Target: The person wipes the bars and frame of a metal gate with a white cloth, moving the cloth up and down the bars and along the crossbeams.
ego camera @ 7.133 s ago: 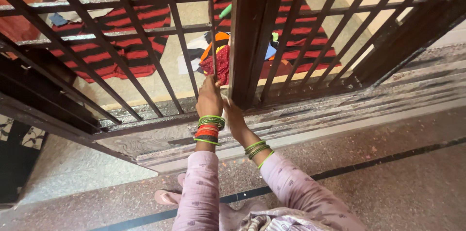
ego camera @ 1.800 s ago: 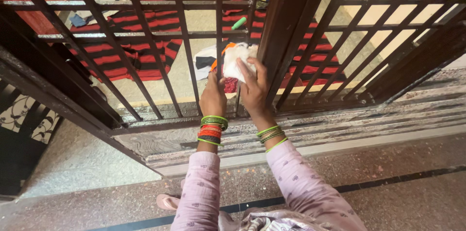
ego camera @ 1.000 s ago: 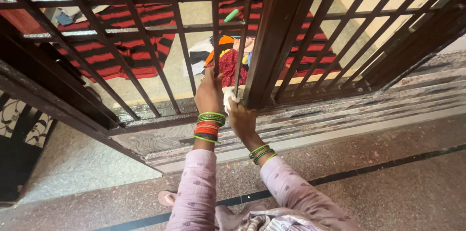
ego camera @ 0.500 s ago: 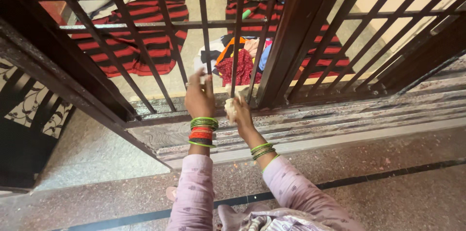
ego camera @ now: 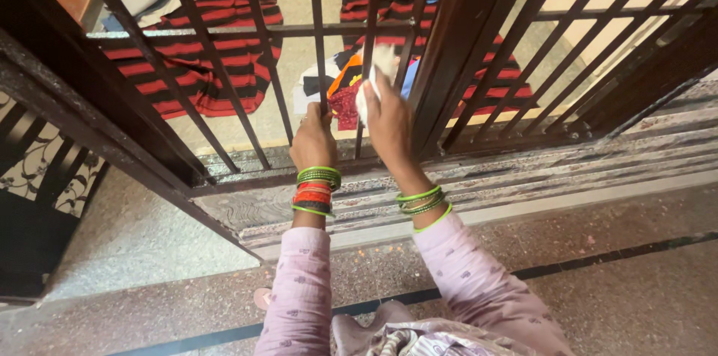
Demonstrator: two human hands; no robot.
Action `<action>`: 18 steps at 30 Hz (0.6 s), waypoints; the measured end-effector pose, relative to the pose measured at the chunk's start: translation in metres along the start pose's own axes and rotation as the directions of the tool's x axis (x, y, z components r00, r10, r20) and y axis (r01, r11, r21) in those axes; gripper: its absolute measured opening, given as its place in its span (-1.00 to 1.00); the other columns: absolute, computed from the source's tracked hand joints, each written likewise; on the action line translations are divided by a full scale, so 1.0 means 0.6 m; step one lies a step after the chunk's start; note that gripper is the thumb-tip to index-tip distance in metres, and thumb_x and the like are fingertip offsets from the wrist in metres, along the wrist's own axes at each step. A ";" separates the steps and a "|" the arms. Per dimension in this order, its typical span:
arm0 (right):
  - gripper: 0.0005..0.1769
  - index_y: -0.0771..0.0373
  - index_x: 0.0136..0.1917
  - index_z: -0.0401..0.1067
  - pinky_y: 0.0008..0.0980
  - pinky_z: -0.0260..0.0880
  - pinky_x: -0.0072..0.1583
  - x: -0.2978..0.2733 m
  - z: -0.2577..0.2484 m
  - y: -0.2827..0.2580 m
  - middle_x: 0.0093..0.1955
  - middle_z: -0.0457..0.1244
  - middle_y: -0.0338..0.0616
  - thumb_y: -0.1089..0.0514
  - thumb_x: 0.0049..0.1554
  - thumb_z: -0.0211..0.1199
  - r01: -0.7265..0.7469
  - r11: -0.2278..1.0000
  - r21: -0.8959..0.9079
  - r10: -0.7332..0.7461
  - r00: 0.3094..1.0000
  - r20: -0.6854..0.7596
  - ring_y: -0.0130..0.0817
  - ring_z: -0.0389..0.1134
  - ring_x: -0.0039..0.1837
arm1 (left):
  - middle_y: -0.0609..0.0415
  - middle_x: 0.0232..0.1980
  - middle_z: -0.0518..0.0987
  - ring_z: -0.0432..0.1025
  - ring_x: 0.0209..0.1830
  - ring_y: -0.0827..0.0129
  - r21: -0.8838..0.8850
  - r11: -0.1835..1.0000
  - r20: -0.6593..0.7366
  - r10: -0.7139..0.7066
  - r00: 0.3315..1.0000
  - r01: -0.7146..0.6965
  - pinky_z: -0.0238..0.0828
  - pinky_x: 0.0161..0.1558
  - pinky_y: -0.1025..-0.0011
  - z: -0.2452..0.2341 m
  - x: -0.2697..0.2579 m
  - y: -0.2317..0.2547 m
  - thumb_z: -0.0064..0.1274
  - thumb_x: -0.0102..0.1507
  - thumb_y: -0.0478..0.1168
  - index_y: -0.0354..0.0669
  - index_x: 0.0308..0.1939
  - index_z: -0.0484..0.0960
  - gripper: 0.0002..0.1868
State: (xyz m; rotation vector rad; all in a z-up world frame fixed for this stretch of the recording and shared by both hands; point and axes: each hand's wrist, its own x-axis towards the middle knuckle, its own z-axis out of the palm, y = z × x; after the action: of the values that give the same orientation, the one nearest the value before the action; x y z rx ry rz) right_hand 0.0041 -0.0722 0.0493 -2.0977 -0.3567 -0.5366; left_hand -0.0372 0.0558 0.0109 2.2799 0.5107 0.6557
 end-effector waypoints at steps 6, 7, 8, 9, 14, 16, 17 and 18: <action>-0.63 0.25 0.36 0.35 -0.05 0.39 0.17 0.010 0.000 -0.035 0.24 0.29 0.18 0.03 0.39 0.06 0.236 0.965 -0.112 -0.257 0.934 -0.248 0.10 0.38 0.22 | -0.09 -0.17 0.68 0.55 -0.16 -0.16 0.011 1.000 -0.002 0.016 1.000 -0.016 0.37 -0.25 -0.11 0.002 0.003 -0.002 -0.11 0.42 0.00 0.07 -0.01 0.45 -0.81; -0.64 0.26 0.37 0.32 -0.05 0.40 0.17 0.007 0.010 -0.031 0.23 0.31 0.17 0.04 0.41 0.04 0.228 0.973 -0.044 -0.232 0.941 -0.247 0.12 0.39 0.24 | -0.08 -0.17 0.68 0.55 -0.16 -0.15 0.001 1.000 -0.011 0.022 1.000 -0.022 0.37 -0.25 -0.10 0.002 0.003 -0.003 -0.11 0.42 0.00 0.07 -0.01 0.45 -0.82; -0.64 0.28 0.38 0.30 -0.04 0.40 0.18 0.004 0.022 -0.024 0.22 0.32 0.16 0.05 0.43 0.01 0.220 0.975 0.024 -0.207 0.947 -0.244 0.14 0.39 0.26 | -0.08 -0.17 0.68 0.55 -0.16 -0.14 -0.008 1.000 -0.020 0.027 0.999 -0.027 0.37 -0.26 -0.09 0.003 0.004 -0.003 -0.11 0.41 0.00 0.07 -0.02 0.45 -0.82; -0.63 0.29 0.38 0.28 -0.02 0.39 0.15 -0.001 0.036 -0.014 0.21 0.32 0.19 0.04 0.41 0.02 0.177 0.984 0.019 -0.168 0.956 -0.241 0.17 0.38 0.24 | -0.08 -0.16 0.68 0.55 -0.16 -0.14 -0.003 0.999 -0.023 0.037 0.999 -0.037 0.37 -0.26 -0.09 0.003 0.004 -0.004 -0.11 0.42 -0.01 0.05 -0.03 0.44 -0.82; -0.61 0.29 0.32 0.21 0.04 0.38 0.06 -0.048 0.114 0.071 0.12 0.34 0.25 -0.01 0.37 0.02 0.011 1.000 -0.025 -0.016 0.981 -0.191 0.23 0.39 0.15 | -0.10 -0.14 0.67 0.54 -0.14 -0.14 -0.017 0.996 -0.059 0.085 0.995 -0.086 0.37 -0.26 -0.09 0.009 0.002 -0.006 -0.10 0.41 -0.06 0.00 -0.02 0.43 -0.83; -0.60 0.28 0.32 0.22 0.05 0.39 0.02 -0.075 0.141 0.115 0.10 0.35 0.25 -0.02 0.35 0.03 0.005 0.998 -0.065 -0.017 0.983 -0.181 0.24 0.40 0.10 | -0.09 -0.13 0.68 0.55 -0.12 -0.12 -0.041 0.997 -0.037 0.069 0.997 -0.070 0.38 -0.25 -0.09 0.009 0.000 -0.008 -0.11 0.41 -0.08 0.01 -0.03 0.43 -0.85; -0.60 0.27 0.31 0.23 0.05 0.39 0.00 -0.085 0.154 0.135 0.09 0.35 0.25 -0.02 0.34 0.03 0.005 0.996 -0.084 -0.020 0.984 -0.178 0.24 0.41 0.07 | -0.08 -0.13 0.68 0.55 -0.12 -0.12 -0.054 0.997 -0.030 0.062 0.998 -0.064 0.38 -0.24 -0.09 0.009 0.002 -0.008 -0.11 0.41 -0.09 0.01 -0.03 0.43 -0.87; -0.61 0.29 0.30 0.23 0.07 0.37 0.03 -0.097 0.164 0.154 0.09 0.34 0.27 -0.01 0.36 0.02 0.011 0.997 -0.079 -0.022 0.988 -0.152 0.26 0.40 0.09 | -0.08 -0.13 0.68 0.55 -0.12 -0.12 -0.049 0.996 -0.033 0.068 0.997 -0.070 0.38 -0.25 -0.09 0.009 0.004 -0.007 -0.12 0.41 -0.09 0.01 -0.03 0.43 -0.87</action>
State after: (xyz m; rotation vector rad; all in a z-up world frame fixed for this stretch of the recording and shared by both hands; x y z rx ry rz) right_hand 0.0184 -0.0423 -0.0940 -2.1137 -0.2688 -0.7268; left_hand -0.0330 0.0571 0.0049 2.2520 0.4272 0.7310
